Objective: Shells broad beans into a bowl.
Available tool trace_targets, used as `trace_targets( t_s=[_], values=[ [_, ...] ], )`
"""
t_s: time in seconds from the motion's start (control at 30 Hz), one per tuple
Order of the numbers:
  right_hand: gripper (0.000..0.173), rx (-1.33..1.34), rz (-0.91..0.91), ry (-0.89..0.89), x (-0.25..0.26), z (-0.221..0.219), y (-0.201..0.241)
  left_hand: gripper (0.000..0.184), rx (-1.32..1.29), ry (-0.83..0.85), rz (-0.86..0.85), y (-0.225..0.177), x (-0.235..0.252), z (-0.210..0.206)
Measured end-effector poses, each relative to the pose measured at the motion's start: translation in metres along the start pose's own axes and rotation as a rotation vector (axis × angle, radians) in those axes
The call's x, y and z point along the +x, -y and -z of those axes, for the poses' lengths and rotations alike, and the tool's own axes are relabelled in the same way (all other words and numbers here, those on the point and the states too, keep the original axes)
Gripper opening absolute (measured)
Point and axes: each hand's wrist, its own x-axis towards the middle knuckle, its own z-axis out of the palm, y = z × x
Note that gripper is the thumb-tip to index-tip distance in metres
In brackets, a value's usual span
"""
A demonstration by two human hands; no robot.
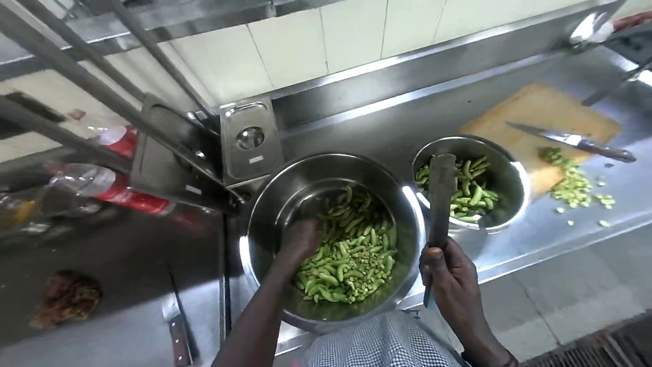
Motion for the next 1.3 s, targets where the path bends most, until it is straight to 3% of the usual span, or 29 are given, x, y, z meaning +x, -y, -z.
trace_targets(
  t_s=[0.17,0.4,0.63,0.8,0.97,1.1,1.3],
  values=[
    [0.036,-0.026,0.018,0.069,0.002,-0.008,0.002,0.049,0.045,0.117,-0.001,-0.006,0.002,-0.02],
    [0.037,-0.049,0.021,0.105,-0.002,-0.012,-0.001,0.036,0.202,0.183,-0.004,-0.019,0.008,-0.028],
    [0.036,-0.052,0.023,0.111,-0.005,-0.01,-0.005,0.035,-0.008,0.121,0.007,-0.023,-0.003,-0.016],
    [0.037,-0.111,-0.016,0.115,-0.001,-0.005,-0.003,0.023,-0.362,0.056,-0.253,-0.028,-0.03,0.0],
    [0.034,-0.172,-0.06,0.156,0.007,-0.01,0.004,0.023,-0.71,0.086,-0.401,-0.045,-0.075,0.008],
    [0.043,-0.175,-0.051,0.296,0.011,-0.015,0.011,0.023,-0.717,0.097,-0.56,-0.052,-0.092,0.007],
    [0.03,-0.208,0.0,0.364,0.01,-0.025,0.016,0.025,-0.7,0.046,-0.609,-0.058,-0.097,0.004]
  ],
)
